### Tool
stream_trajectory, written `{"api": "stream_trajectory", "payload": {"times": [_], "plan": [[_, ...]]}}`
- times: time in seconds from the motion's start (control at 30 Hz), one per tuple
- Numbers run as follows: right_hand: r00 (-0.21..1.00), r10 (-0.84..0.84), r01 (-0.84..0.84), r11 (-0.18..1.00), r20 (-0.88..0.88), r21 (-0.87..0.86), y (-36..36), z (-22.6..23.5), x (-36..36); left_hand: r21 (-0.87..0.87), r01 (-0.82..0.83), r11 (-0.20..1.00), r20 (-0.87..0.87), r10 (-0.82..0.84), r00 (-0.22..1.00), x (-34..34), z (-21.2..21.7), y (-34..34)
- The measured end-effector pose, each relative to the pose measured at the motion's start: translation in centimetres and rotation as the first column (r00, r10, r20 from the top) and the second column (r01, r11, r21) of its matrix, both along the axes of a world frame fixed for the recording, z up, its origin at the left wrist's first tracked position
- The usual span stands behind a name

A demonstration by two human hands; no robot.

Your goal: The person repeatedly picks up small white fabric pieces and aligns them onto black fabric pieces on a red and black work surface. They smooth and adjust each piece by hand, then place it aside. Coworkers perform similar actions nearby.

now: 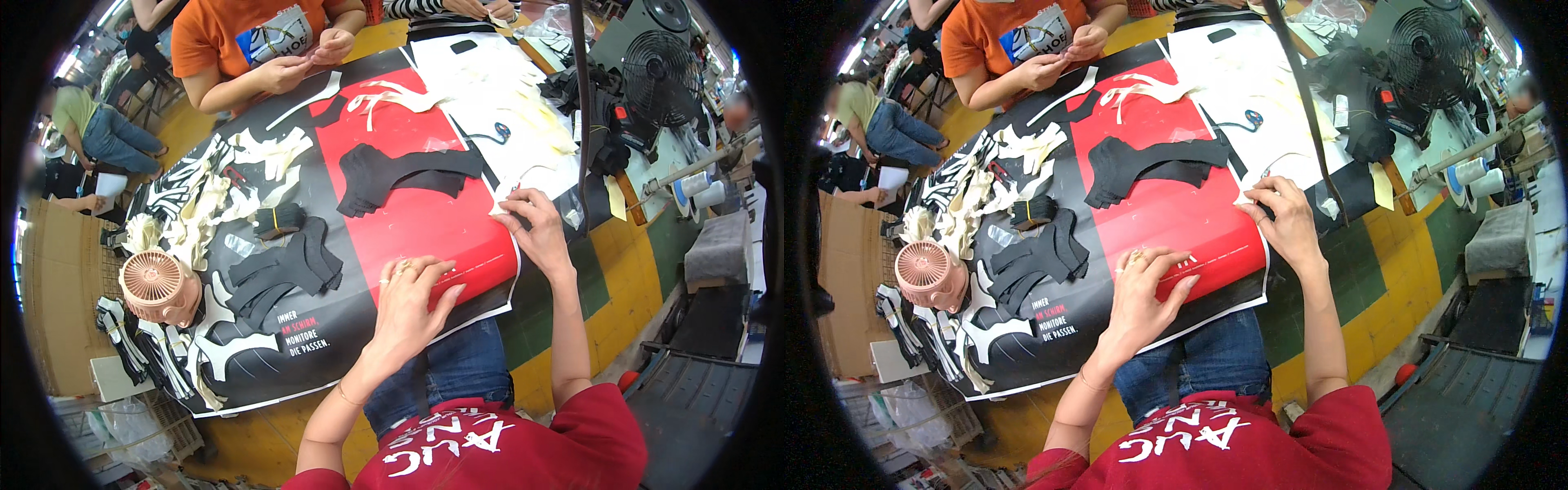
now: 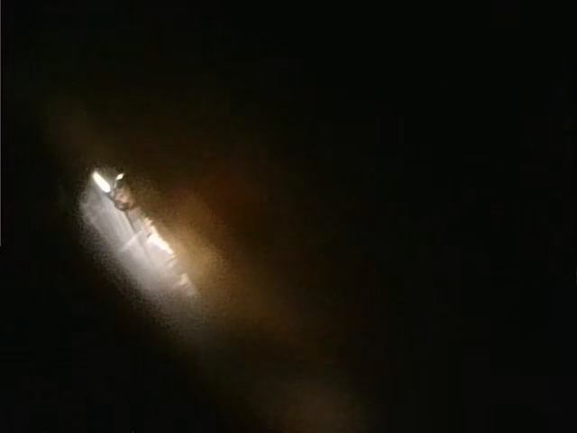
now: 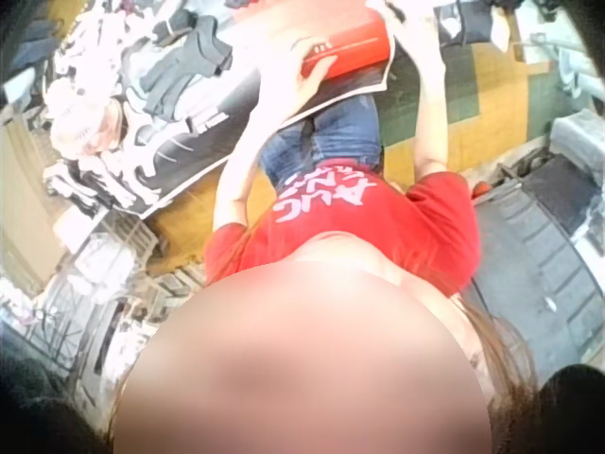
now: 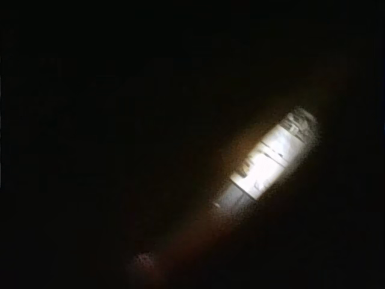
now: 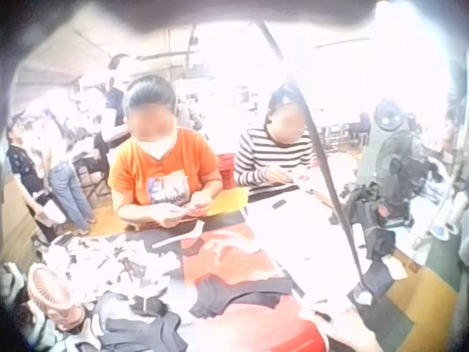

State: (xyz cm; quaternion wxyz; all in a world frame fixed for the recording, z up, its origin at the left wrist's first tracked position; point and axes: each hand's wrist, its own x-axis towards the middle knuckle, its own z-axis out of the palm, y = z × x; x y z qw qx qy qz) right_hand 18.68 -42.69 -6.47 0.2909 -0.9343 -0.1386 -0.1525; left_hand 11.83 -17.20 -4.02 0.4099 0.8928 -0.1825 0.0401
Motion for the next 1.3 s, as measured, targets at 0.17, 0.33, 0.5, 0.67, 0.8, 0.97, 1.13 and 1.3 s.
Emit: {"api": "stream_trajectory", "payload": {"times": [0.17,0.33,0.5,0.67,0.8,0.97,1.13,1.3], "plan": [[0.996,-0.042,0.044,0.999,0.081,-0.023,-0.4,-0.9,0.3,-0.141,-0.017,0.990,-0.173,-0.008,0.985,1.9,0.2,-2.6],[0.989,-0.107,0.103,0.994,0.106,0.046,0.3,-1.3,0.2,-0.290,-0.115,0.950,-0.418,-0.018,0.908,4.0,-0.6,-5.1],[0.952,0.037,0.186,0.720,-0.304,0.669,1.2,0.4,-1.4,-0.579,-0.217,0.786,-0.476,-0.110,0.872,5.4,-1.6,-7.7],[0.939,0.330,0.115,-0.043,-0.094,0.992,0.7,3.1,-3.0,-0.668,-0.037,0.743,-0.204,-0.136,0.969,4.2,-0.7,-7.2],[0.840,0.542,0.228,-0.338,-0.009,0.913,1.4,3.8,-4.6,-0.373,0.050,0.927,0.384,0.105,0.917,2.2,2.0,-6.8],[0.667,0.742,0.501,-0.513,0.066,0.697,3.8,2.6,-6.4,-0.251,-0.070,0.965,0.493,0.190,0.849,0.8,4.1,-6.5],[0.799,0.588,0.350,-0.285,-0.126,0.892,5.5,-0.2,-4.3,-0.210,-0.126,0.970,0.291,0.185,0.939,3.2,0.8,-5.2],[0.867,0.329,0.340,0.161,-0.375,0.927,3.9,-0.7,-3.8,-0.022,-0.020,1.000,0.320,0.026,0.947,4.7,-2.2,-3.6]]}}
